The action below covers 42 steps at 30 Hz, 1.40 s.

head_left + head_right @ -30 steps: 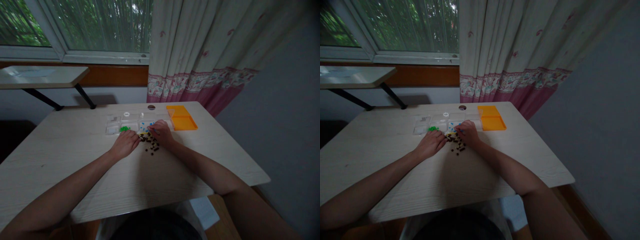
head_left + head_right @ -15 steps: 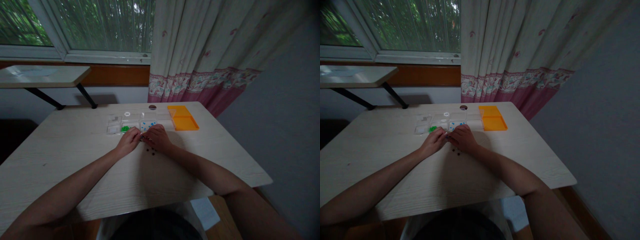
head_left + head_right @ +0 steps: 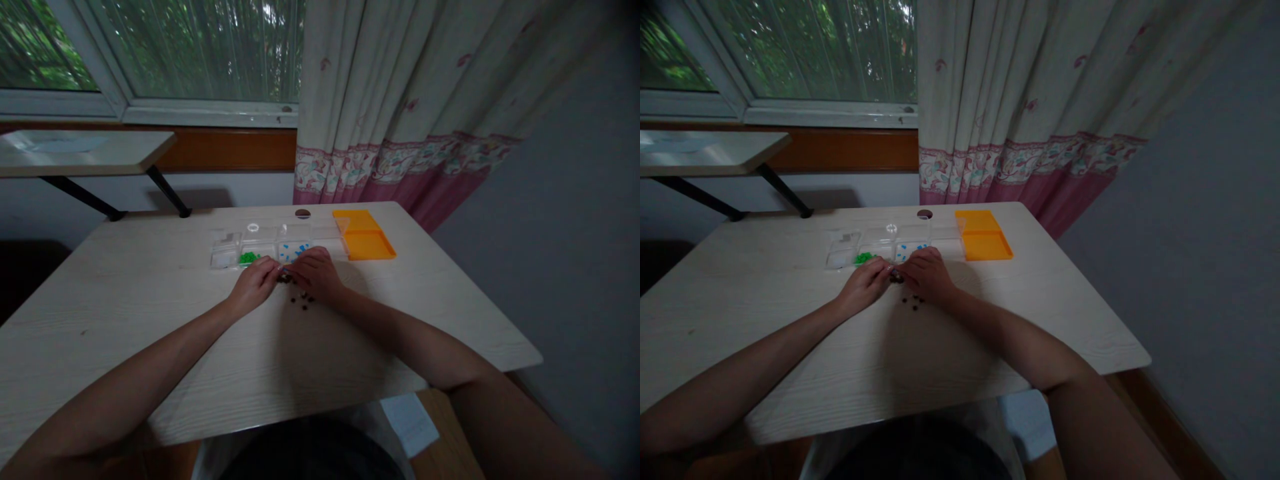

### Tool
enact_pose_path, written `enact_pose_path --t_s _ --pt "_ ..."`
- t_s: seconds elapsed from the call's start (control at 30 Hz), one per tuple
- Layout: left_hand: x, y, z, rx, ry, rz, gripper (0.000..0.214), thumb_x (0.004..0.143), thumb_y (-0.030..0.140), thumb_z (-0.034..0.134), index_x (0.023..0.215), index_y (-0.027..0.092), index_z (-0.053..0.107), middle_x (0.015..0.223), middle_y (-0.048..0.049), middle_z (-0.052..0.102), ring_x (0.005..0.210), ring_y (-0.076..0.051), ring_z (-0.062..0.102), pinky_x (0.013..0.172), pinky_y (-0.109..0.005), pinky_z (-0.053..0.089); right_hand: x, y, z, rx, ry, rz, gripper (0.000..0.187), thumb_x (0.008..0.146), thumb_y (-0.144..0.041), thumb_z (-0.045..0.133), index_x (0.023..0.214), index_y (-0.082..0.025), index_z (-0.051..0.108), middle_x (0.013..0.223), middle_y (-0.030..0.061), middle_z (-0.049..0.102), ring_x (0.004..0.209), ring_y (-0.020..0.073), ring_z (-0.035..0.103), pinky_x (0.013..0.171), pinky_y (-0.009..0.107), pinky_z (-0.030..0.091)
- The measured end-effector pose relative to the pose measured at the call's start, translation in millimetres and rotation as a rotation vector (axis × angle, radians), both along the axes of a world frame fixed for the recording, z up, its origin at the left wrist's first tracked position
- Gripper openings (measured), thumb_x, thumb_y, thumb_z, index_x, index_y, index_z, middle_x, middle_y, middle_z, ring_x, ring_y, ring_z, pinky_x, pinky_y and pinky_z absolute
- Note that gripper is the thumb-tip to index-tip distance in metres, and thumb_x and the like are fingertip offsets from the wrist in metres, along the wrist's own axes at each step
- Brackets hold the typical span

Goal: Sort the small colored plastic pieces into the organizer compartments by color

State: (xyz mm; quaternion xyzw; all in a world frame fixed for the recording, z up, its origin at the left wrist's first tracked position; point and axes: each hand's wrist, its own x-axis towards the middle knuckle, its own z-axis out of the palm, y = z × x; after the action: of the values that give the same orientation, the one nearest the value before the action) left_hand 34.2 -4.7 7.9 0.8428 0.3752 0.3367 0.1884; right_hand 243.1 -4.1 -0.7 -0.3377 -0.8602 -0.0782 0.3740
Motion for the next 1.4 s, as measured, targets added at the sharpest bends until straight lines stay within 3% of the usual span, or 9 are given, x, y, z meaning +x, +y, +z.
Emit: enact_pose_path --t_s 0.2,0.4,0.7,0.93,1.03,1.13,1.27,1.4 --pt "-0.9 -0.4 -2.5 -0.033 -0.041 0.016 0.035 0.101 0.035 0.031 0.1 0.019 0.062 0.096 -0.0057 0.063 0.094 -0.018 0.058 0.088 -0.033 0.045 14.4 15.6 5.1 -0.128 0.127 -0.231 0.022 0.093 -0.037 0.054 0.095 -0.025 0.072 0.09 0.0038 0.07 0.094 0.0204 0.055 0.089 0.038 0.035" --pt "1.1 -0.5 -1.9 -0.033 -0.004 0.035 0.035 0.101 0.038 0.032 0.098 0.02 0.062 0.094 -0.0059 0.064 0.092 -0.019 0.059 0.086 -0.034 0.047 21.3 28.1 -1.3 -0.163 0.243 -0.388 0.021 0.091 -0.039 0.057 0.091 -0.024 0.073 0.099 0.0053 0.066 0.101 0.0227 0.051 0.092 0.041 0.035" --pt "0.6 -0.2 -2.0 -0.022 0.02 0.011 0.036 0.101 0.037 0.031 0.099 0.019 0.061 0.095 -0.0071 0.064 0.093 -0.02 0.059 0.087 -0.035 0.047 21.7 29.7 -4.7 -0.163 0.214 -0.372 0.026 0.096 -0.037 0.049 0.096 -0.024 0.072 0.097 0.0041 0.067 0.098 0.0207 0.052 0.09 0.037 0.036" --pt "0.3 -0.9 -1.9 -0.019 0.027 0.006 0.036 0.101 0.038 0.031 0.098 0.019 0.062 0.094 -0.0073 0.064 0.093 -0.02 0.059 0.087 -0.035 0.047 18.9 18.9 4.7 -0.192 0.243 -0.319 0.032 0.099 -0.036 0.041 0.097 -0.021 0.07 0.087 0.0043 0.07 0.085 0.0192 0.056 0.084 0.036 0.035" --pt "0.1 -0.8 -2.4 -0.012 0.032 0.003 0.036 0.101 0.037 0.03 0.098 0.02 0.062 0.093 -0.0069 0.064 0.092 -0.02 0.058 0.087 -0.035 0.047 25.0 17.6 7.8 -0.181 0.141 -0.287 0.029 0.096 -0.035 0.046 0.092 -0.021 0.071 0.082 0.0047 0.068 0.083 0.0195 0.056 0.084 0.037 0.034" --pt "-0.2 -1.0 -2.5 -0.002 0.043 -0.004 0.036 0.101 0.036 0.03 0.097 0.019 0.061 0.092 -0.0073 0.063 0.091 -0.02 0.058 0.086 -0.036 0.047 37.3 19.5 10.5 -0.189 0.001 -0.171 0.022 0.089 -0.03 0.055 0.103 -0.023 0.07 0.088 0.0053 0.067 0.089 0.0208 0.056 0.087 0.038 0.033" --pt "-0.2 -2.1 -1.6 0.013 0.048 -0.018 0.036 0.101 0.035 0.03 0.095 0.019 0.061 0.089 -0.0076 0.062 0.088 -0.02 0.057 0.083 -0.036 0.047 50.3 19.6 18.6 -0.262 -0.183 -0.025 0.034 0.082 -0.021 0.059 0.115 -0.025 0.066 0.094 0.0055 0.067 0.095 0.022 0.054 0.089 0.037 0.034" --pt "0.0 -3.4 -1.0 0.01 0.043 -0.024 0.034 0.1 0.034 0.031 0.094 0.019 0.061 0.087 -0.0073 0.062 0.087 -0.02 0.057 0.081 -0.035 0.046 53.0 17.1 26.6 -0.286 -0.309 -0.004 0.034 0.083 -0.021 0.059 0.116 -0.025 0.066 0.097 0.007 0.065 0.094 0.0216 0.054 0.086 0.034 0.035"
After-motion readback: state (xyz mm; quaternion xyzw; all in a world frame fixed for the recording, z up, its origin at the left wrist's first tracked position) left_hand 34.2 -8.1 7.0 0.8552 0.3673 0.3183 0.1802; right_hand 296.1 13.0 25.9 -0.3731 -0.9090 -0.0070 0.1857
